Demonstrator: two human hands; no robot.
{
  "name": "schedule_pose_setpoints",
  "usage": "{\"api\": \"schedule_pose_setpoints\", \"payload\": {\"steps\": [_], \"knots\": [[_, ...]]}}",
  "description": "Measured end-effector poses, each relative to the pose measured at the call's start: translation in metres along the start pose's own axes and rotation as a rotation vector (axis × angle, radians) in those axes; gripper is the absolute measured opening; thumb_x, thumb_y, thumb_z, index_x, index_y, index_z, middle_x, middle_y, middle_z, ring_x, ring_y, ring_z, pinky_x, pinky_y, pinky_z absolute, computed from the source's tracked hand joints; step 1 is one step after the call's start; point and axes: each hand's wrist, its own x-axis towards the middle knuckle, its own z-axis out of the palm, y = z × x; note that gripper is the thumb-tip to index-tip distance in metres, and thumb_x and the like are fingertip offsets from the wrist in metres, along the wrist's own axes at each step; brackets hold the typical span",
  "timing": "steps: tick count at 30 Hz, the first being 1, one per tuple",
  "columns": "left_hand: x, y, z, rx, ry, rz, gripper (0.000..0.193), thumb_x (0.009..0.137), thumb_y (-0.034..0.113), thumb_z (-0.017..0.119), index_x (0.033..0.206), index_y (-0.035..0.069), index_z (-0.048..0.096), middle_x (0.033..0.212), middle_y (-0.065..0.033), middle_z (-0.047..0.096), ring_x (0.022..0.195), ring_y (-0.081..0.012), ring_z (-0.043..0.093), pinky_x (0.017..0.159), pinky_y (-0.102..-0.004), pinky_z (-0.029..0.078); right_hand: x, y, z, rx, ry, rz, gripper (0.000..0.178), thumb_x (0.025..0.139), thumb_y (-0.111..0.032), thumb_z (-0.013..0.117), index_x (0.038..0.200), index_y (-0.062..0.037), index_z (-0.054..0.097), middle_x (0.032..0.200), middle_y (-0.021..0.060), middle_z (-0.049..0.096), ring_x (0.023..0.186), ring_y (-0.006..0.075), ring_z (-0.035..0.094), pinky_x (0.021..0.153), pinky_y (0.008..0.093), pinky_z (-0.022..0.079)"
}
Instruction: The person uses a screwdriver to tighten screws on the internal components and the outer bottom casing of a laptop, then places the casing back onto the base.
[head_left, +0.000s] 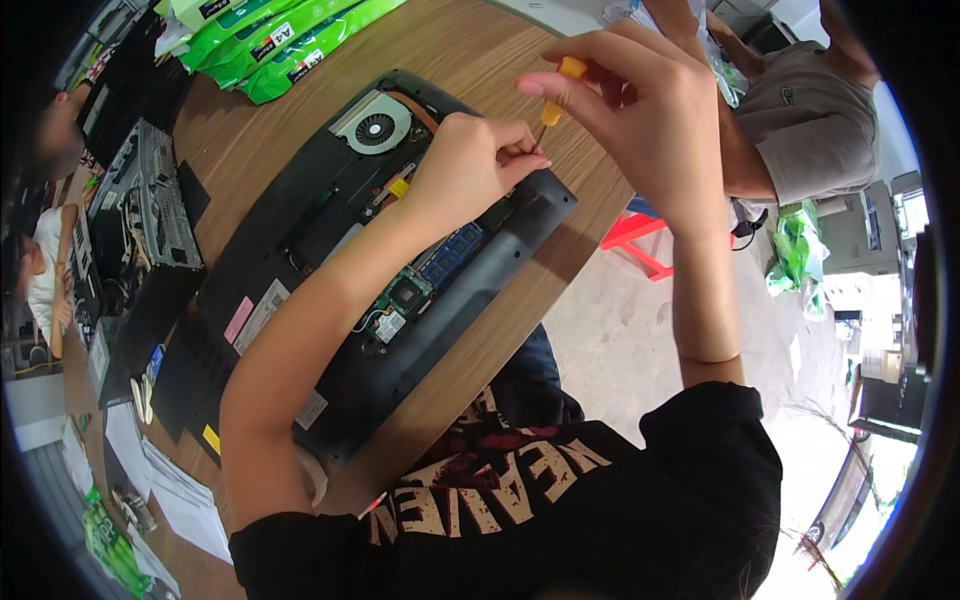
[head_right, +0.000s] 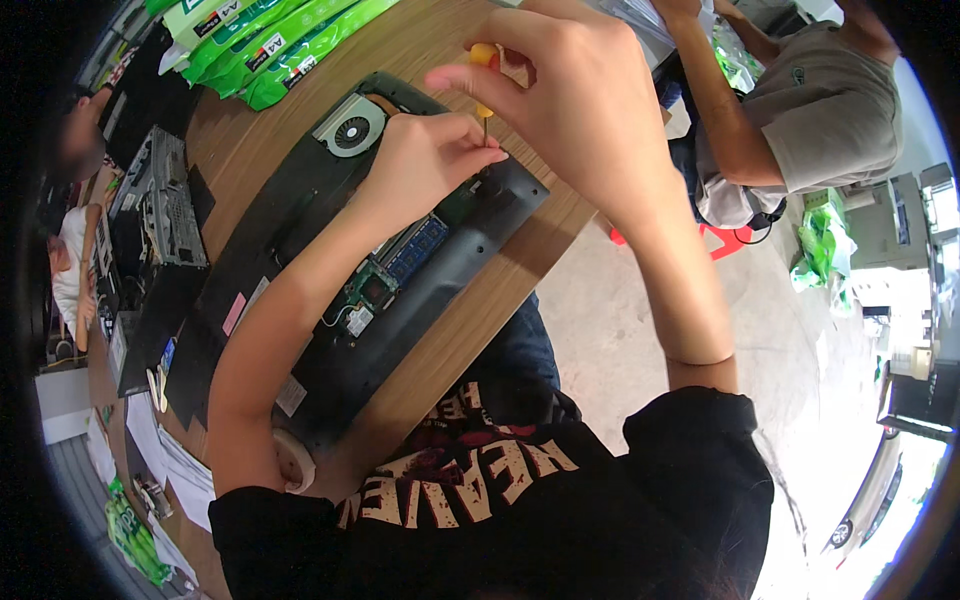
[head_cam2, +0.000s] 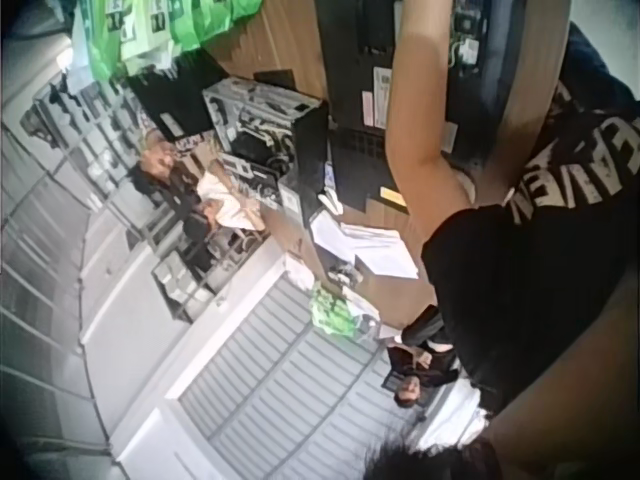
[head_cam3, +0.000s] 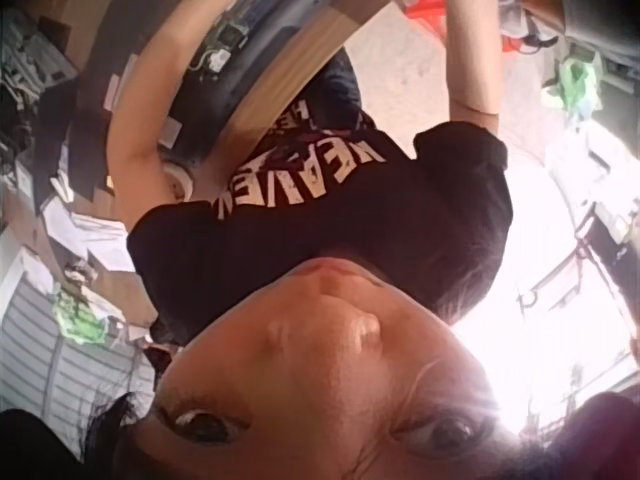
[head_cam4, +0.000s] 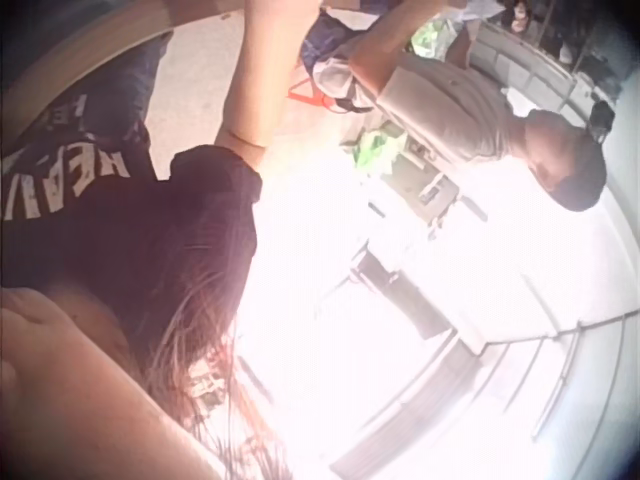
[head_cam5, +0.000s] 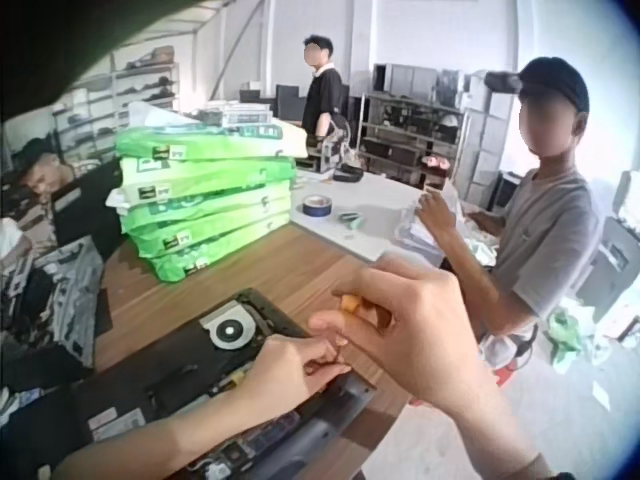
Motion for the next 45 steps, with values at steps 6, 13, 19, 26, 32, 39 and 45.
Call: {"api": "schedule_pose_setpoints", "payload": {"steps": [6, 13, 19, 26, 32, 39, 45], "knots": [[-0.001, -0.003, 0.001, -0.083, -0.024, -0.055, 0.014, 0.076, 0.011, 0.070, 0.082, 0.000, 0.065, 0.070, -0.0109, 0.066, 0.064, -0.0179, 0.065, 0.059, -0.0270, 0.049, 0.008, -0.001, -0.011, 0.146, -0.146, -0.214, 0.020, 0.079, 0.000, 0.061, 0.098, -0.0057, 0.064, 0.086, 0.0076, 0.063, 0.075, 0.0186, 0.063, 0.066, 0.0269, 0.049], [0.004, -0.007, -0.007, 0.122, -0.144, 0.158, 0.013, 0.076, 0.012, 0.069, 0.082, 0.001, 0.065, 0.070, -0.0120, 0.065, 0.060, -0.0222, 0.062, 0.056, -0.0289, 0.047, 0.002, -0.001, -0.010, 0.567, -0.191, -0.151, 0.021, 0.083, 0.004, 0.056, 0.102, -0.0024, 0.061, 0.095, 0.0071, 0.064, 0.084, 0.0172, 0.064, 0.073, 0.0272, 0.051], [0.006, -0.001, -0.005, 0.019, -0.175, -0.135, 0.012, 0.076, 0.006, 0.068, 0.076, -0.004, 0.061, 0.079, -0.0095, 0.068, 0.072, -0.0110, 0.065, 0.065, -0.0237, 0.051, 0.003, -0.007, -0.017, 0.070, -0.203, 0.016, 0.012, 0.083, -0.010, 0.055, 0.084, 0.0017, 0.054, 0.076, 0.0144, 0.057, 0.069, 0.0275, 0.057, 0.062, 0.0303, 0.045], [-0.003, -0.015, -0.002, -0.145, -0.138, -0.023, 0.012, 0.077, 0.006, 0.068, 0.081, -0.003, 0.062, 0.079, -0.0087, 0.067, 0.072, -0.0103, 0.064, 0.065, -0.0229, 0.051, 0.006, 0.003, -0.019, 0.393, -0.335, -0.177, 0.014, 0.079, -0.004, 0.060, 0.091, 0.0011, 0.054, 0.090, 0.0158, 0.058, 0.079, 0.0269, 0.059, 0.068, 0.0300, 0.046], [-0.006, -0.013, 0.001, -0.023, -0.004, -0.018, 0.016, 0.073, 0.012, 0.072, 0.075, 0.000, 0.062, 0.064, -0.0109, 0.062, 0.056, -0.0183, 0.060, 0.056, -0.0275, 0.046, 0.005, -0.018, -0.001, 0.250, 0.057, -0.019, 0.021, 0.081, -0.014, 0.065, 0.094, 0.0010, 0.057, 0.077, 0.0123, 0.057, 0.063, 0.0217, 0.056, 0.059, 0.0290, 0.044], [-0.002, -0.016, -0.003, -0.077, -0.135, -0.041, 0.016, 0.076, 0.012, 0.070, 0.079, 0.000, 0.060, 0.068, -0.0043, 0.062, 0.061, -0.0104, 0.058, 0.061, -0.0231, 0.048, 0.003, -0.002, -0.002, 0.317, -0.117, -0.065, 0.027, 0.076, -0.009, 0.068, 0.100, -0.0021, 0.059, 0.080, 0.0124, 0.059, 0.069, 0.0240, 0.059, 0.061, 0.0297, 0.047], [-0.001, -0.014, -0.003, 0.026, -0.153, 0.030, 0.017, 0.076, 0.013, 0.070, 0.075, 0.000, 0.060, 0.066, -0.0038, 0.062, 0.060, -0.0089, 0.055, 0.058, -0.0222, 0.045, -0.001, -0.001, 0.003, 0.554, -0.054, -0.133, 0.030, 0.078, -0.011, 0.068, 0.103, 0.0010, 0.057, 0.094, 0.0145, 0.060, 0.081, 0.0223, 0.059, 0.069, 0.0300, 0.048]]}}
